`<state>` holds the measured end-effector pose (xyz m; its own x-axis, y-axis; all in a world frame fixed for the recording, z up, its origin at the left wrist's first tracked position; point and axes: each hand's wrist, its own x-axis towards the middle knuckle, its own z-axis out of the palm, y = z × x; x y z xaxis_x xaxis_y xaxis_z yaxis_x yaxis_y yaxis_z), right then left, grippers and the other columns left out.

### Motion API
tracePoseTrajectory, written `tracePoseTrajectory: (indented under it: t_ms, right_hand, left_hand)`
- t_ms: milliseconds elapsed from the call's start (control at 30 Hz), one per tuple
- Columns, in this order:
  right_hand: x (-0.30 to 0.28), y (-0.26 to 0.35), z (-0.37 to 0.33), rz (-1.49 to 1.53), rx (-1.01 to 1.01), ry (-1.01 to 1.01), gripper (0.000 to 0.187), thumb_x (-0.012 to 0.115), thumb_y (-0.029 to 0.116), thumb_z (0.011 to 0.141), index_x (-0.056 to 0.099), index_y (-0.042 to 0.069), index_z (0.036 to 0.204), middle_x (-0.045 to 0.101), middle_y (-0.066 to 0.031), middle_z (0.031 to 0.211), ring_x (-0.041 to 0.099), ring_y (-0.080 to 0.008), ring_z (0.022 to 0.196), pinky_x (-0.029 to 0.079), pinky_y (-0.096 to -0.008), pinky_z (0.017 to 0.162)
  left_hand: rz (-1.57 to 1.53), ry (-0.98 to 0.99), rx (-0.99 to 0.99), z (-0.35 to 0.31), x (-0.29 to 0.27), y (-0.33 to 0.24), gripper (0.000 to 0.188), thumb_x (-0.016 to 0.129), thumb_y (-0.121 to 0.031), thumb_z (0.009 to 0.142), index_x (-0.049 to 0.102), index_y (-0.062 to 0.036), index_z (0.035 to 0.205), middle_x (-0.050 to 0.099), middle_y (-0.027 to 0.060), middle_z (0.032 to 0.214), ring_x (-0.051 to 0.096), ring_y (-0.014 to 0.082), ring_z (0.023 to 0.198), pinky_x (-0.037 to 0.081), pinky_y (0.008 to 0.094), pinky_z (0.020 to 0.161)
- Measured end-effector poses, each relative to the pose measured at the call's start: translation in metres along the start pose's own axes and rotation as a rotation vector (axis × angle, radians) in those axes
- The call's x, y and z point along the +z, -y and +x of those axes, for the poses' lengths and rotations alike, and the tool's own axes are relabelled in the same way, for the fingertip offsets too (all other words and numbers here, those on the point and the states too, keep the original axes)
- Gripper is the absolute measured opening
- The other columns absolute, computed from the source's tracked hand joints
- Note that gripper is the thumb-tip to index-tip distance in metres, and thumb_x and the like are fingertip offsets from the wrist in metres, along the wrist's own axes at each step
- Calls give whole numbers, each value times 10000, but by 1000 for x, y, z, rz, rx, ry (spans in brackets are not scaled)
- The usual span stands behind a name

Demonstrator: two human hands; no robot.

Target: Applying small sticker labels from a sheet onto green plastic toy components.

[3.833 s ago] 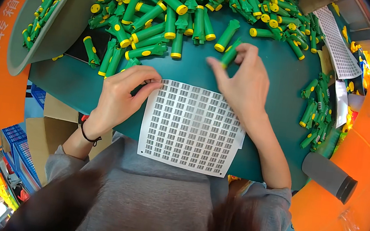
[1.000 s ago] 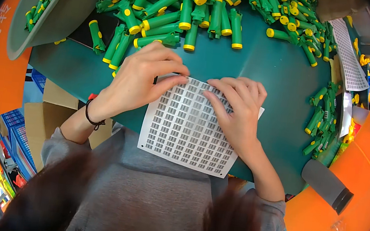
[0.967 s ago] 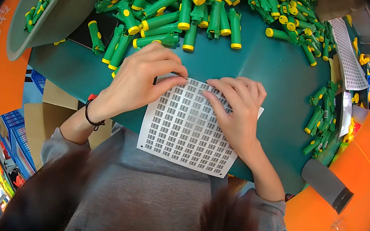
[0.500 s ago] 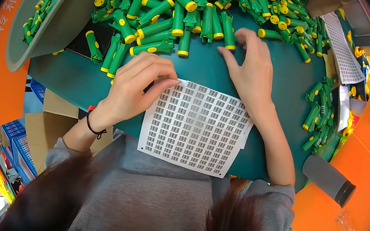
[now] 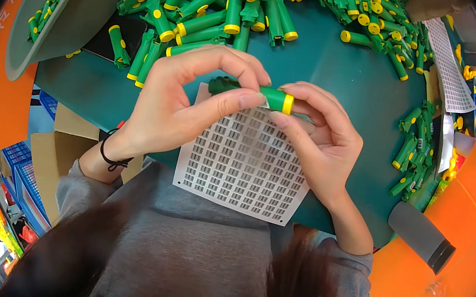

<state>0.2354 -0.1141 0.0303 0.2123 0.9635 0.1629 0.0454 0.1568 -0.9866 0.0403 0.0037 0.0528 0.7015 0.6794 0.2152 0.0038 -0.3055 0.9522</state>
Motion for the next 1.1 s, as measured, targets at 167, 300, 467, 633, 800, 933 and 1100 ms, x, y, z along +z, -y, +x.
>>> tracePoseTrajectory:
  t_ms: [167, 300, 467, 633, 800, 933, 1100]
  right_hand:
    - [-1, 0, -1, -62, -54, 49, 385, 708, -140, 852, 642, -78, 1225, 595, -168, 1276, 664, -225, 1109, 603, -335, 967]
    - [-1, 2, -3, -97, -22, 88, 405, 720, -144, 833, 648, -78, 1226, 590, -179, 1301, 647, -231, 1142, 567, -333, 986]
    - [-1, 1, -4, -87, -24, 95, 409, 709, -155, 834, 646, -79, 1230, 587, -180, 1301, 650, -237, 1136, 575, -335, 987]
    - [2, 4, -4, -70, 22, 78, 405, 711, -147, 838, 642, -84, 1232, 590, -182, 1300, 650, -238, 1138, 575, -334, 983]
    - [5, 7, -5, -9, 71, 31, 384, 716, -127, 848, 648, -82, 1223, 608, -172, 1287, 661, -229, 1122, 564, -325, 972]
    - [2, 4, -5, 0, 126, -28, 374, 713, -128, 850, 652, -79, 1216, 614, -167, 1280, 666, -223, 1112, 558, -323, 977]
    - [4, 5, -3, -68, 65, 56, 384, 720, -126, 845, 657, -75, 1220, 618, -170, 1284, 662, -223, 1122, 556, -323, 980]
  left_hand:
    - [-21, 88, -166, 1, 0, -5, 107, 749, -68, 901, 712, 1, 973, 723, 89, 1033, 662, 143, 980, 510, 294, 902]
    - [26, 94, -101, 1, -2, -5, 109, 751, -77, 901, 717, 3, 966, 727, 85, 1011, 668, 144, 962, 516, 294, 895]
    - [45, 97, -91, 1, -2, -7, 112, 753, -80, 899, 718, 5, 961, 730, 82, 989, 674, 148, 944, 522, 298, 888]
    - [95, 125, -91, 1, -5, -9, 112, 753, -72, 896, 714, 7, 965, 729, 84, 987, 676, 149, 932, 528, 294, 872]
    - [113, 60, 7, -5, 1, -5, 93, 734, -58, 908, 706, 8, 967, 728, 92, 994, 677, 152, 932, 531, 289, 859]
    - [15, 57, -135, -2, -2, -13, 89, 721, -57, 918, 701, 15, 966, 732, 104, 1023, 678, 146, 953, 533, 290, 869]
    - [59, 128, -108, -5, -5, -6, 109, 718, -64, 924, 709, 23, 988, 735, 102, 1041, 683, 141, 958, 541, 293, 894]
